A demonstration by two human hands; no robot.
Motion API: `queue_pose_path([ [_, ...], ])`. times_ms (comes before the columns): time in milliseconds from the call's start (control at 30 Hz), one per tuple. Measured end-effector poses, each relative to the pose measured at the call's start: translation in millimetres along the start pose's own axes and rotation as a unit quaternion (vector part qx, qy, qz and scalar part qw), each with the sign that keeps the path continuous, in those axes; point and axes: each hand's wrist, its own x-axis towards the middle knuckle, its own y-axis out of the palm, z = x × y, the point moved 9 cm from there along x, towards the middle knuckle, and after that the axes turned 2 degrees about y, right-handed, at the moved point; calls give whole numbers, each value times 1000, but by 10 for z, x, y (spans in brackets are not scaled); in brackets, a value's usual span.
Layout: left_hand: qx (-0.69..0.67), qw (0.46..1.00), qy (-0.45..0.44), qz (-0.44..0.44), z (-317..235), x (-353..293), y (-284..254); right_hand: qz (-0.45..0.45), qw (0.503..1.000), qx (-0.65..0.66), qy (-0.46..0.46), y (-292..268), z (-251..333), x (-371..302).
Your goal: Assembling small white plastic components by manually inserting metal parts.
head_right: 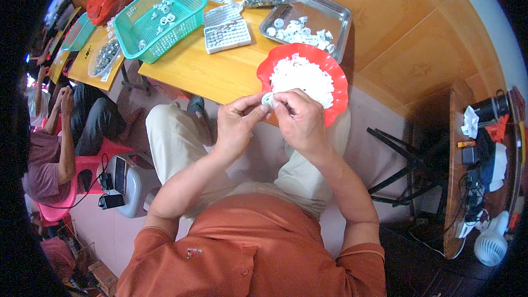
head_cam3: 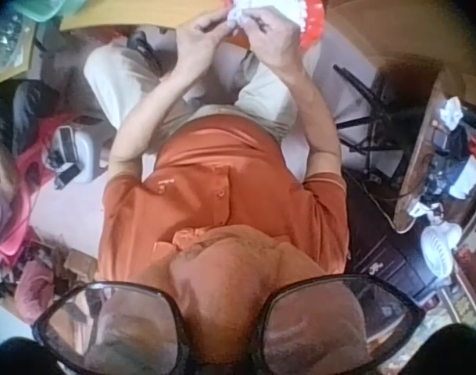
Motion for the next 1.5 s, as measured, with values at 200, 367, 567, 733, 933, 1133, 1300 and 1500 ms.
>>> queue_pose_path([
  [200, 3, 1000, 14, -12, 78, -44, -68, 23, 999, -36, -25, 66, 57, -34],
  [367, 5, 999, 31, -16, 47, -76, -96, 28, 999, -40, -14, 94, 50, -34],
  [567, 34, 998, 45, -10, 13, -94, -88, 29, 993, 53, 100, 121, -234, -76],
  [733, 24, 999, 36, -4, 60, -84, -109, 86, 983, 105, 125, 204, -220, -50],
  [933, 11, 1000, 6, 26, 28, -60, -77, 153, 977, 100, 114, 225, -337, 32],
  [1133, -18, 1000, -1, 23, 3, -22, -62, 126, 980, 103, 113, 243, -303, 90],
  [1300, -59, 998, -1, -37, 39, -4, -140, 56, 991, 87, 84, 215, -266, 9],
  [1500, -55, 997, -4, -46, 64, -10, -166, 47, 996, 68, 17, 219, -185, 20],
])
